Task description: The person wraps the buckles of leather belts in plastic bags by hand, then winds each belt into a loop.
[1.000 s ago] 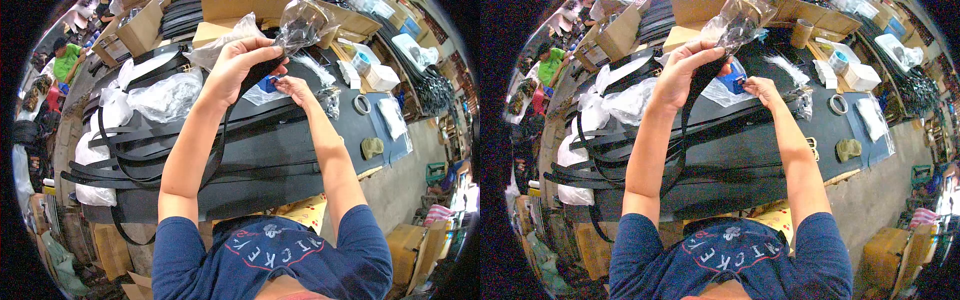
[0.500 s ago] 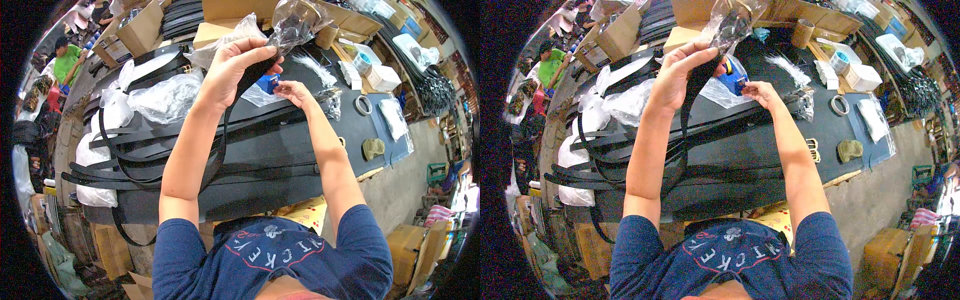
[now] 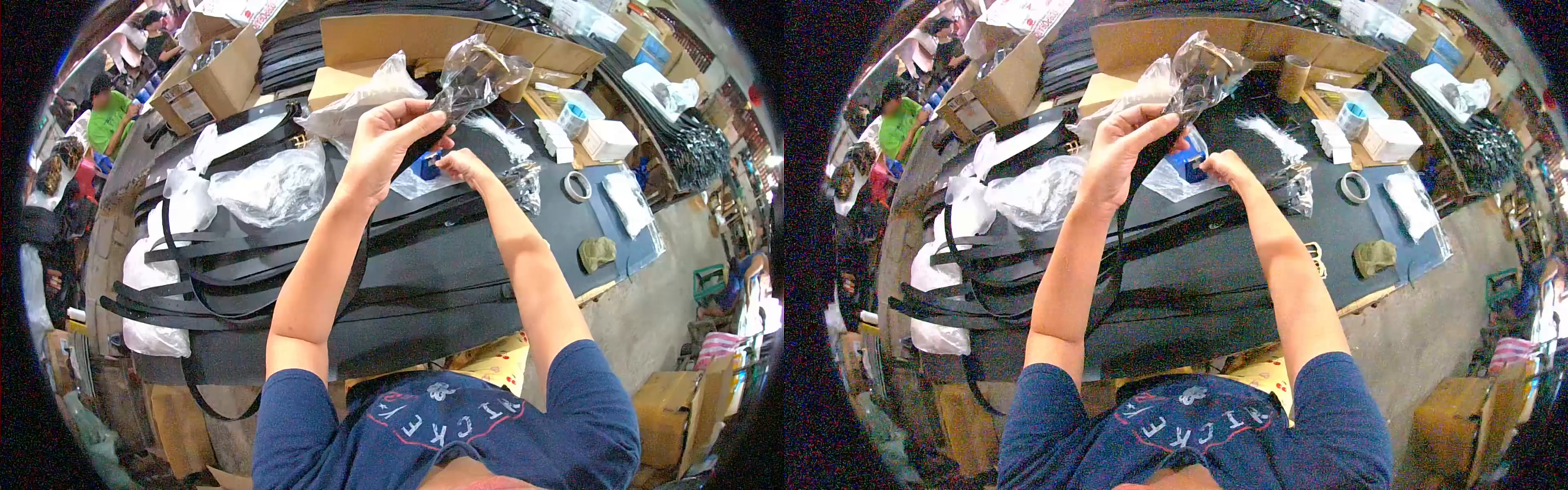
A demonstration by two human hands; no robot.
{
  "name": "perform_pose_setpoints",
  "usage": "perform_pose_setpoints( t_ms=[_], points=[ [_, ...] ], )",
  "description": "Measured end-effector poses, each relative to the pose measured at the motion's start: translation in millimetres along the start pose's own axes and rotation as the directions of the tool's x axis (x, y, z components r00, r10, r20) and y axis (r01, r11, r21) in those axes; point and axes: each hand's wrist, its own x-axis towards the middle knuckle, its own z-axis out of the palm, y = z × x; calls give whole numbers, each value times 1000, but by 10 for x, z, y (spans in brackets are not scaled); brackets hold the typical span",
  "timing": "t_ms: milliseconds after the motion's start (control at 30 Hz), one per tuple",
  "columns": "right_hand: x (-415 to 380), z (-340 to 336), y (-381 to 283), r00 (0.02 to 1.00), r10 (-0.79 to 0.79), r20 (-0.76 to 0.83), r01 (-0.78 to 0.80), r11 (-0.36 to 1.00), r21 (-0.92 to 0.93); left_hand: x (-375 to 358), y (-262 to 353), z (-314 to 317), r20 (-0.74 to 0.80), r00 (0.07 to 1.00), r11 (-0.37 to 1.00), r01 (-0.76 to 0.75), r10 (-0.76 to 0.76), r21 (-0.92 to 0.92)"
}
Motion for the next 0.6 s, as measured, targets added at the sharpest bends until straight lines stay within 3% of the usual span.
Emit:
perform_pose_setpoints(
  t_ms=[167,233,500,600],
  points=[
    [23,94,-2,999,24,-48,-27,998,-54,-7,9,100,-29,1000,999,11,-12,-31],
    [-46,86,-53,997,51,55,-54,997,54,-34,45,80,-33,999,1000,8,-8,-13],
    [28,105,0,997,75,15,-76,997,12,-72,14,-39,-61,998,999,35,-34,13],
    [50,60,23,990,103,99,-107,994,37,-81,-32,-54,-57,998,1000,31,-31,2]
  ],
)
